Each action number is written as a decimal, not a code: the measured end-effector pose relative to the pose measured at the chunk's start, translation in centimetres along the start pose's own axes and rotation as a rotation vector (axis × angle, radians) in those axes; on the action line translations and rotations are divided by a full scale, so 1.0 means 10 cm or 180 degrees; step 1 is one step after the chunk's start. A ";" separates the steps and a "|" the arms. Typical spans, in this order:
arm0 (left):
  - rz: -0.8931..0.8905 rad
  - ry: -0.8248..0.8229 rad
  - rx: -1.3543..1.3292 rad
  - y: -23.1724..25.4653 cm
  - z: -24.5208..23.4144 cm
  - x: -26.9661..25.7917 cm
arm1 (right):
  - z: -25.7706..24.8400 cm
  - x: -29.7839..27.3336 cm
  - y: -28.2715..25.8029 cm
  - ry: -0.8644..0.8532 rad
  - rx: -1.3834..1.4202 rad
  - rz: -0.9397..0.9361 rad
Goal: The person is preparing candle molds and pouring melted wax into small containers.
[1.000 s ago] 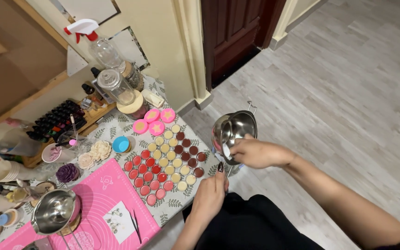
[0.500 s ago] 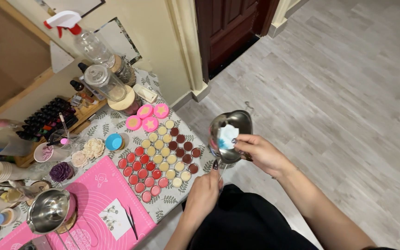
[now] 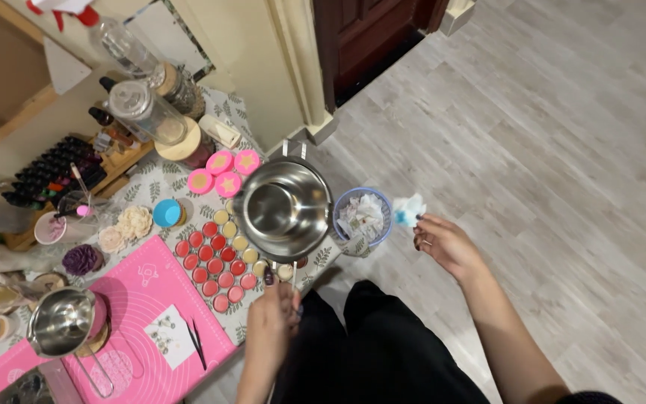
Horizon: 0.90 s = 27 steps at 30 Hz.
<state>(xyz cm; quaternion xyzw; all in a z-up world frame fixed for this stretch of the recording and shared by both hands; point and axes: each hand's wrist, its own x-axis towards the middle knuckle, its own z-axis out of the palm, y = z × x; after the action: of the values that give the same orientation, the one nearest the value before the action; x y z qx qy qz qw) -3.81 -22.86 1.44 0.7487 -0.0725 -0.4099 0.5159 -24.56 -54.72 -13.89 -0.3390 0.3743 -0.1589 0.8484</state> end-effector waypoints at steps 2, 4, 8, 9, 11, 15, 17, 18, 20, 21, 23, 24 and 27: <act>-0.0139 0.0122 -0.0108 0.05 -0.07 -0.08 | -0.44 0.53 0.52 0.0384 -0.0376 0.0491; -0.0253 0.0250 -0.0233 0.08 -0.11 -0.14 | -0.71 0.97 0.89 0.0750 -0.0781 0.0956; -0.0596 0.0512 -0.0809 -0.01 -0.19 -0.28 | -1.08 1.76 1.47 0.0997 -0.0472 0.1751; -0.0638 0.0581 -0.0892 -0.05 -0.21 -0.32 | -1.21 1.98 1.64 0.1143 -0.0411 0.1982; -0.0637 0.0686 -0.0877 -0.04 -0.21 -0.44 | -1.36 2.10 1.96 0.1299 -0.1072 0.2241; -0.0830 0.0928 -0.0964 -0.04 -0.27 -0.56 | -1.17 1.95 2.21 0.1278 -0.3006 0.2395; -0.0825 0.1016 -0.1021 -0.06 -0.30 -0.60 | -1.07 1.65 2.18 0.1175 -0.3007 0.2278; -0.0810 0.1084 -0.1059 -0.08 -0.31 -0.63 | -1.02 1.51 2.15 0.1084 -0.2983 0.2156; -0.0691 0.1067 -0.1273 -0.26 -0.39 -0.63 | -0.73 1.13 1.89 0.1304 -0.2724 0.1662; -0.0577 0.1020 -0.1447 -0.35 -0.45 -0.65 | -0.56 0.94 1.75 0.1521 -0.2405 0.1182; -0.0507 0.1033 -0.1665 -0.38 -0.52 -0.71 | -0.36 0.75 1.60 0.1559 -0.2524 0.0637; -0.0439 0.0962 -0.1806 -0.39 -0.60 -0.72 | -0.21 0.71 1.54 0.1661 -0.2527 0.0099; -0.0480 0.1327 -0.2062 0.08 -0.73 -1.01 | 0.21 0.57 1.47 0.1636 -0.3824 -0.1550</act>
<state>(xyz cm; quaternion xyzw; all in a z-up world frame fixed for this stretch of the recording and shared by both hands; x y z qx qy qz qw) -5.16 -12.68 8.45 0.6175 0.2223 -0.2874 0.6977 -18.93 -46.16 -26.12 -0.7755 0.4996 -0.1852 0.3387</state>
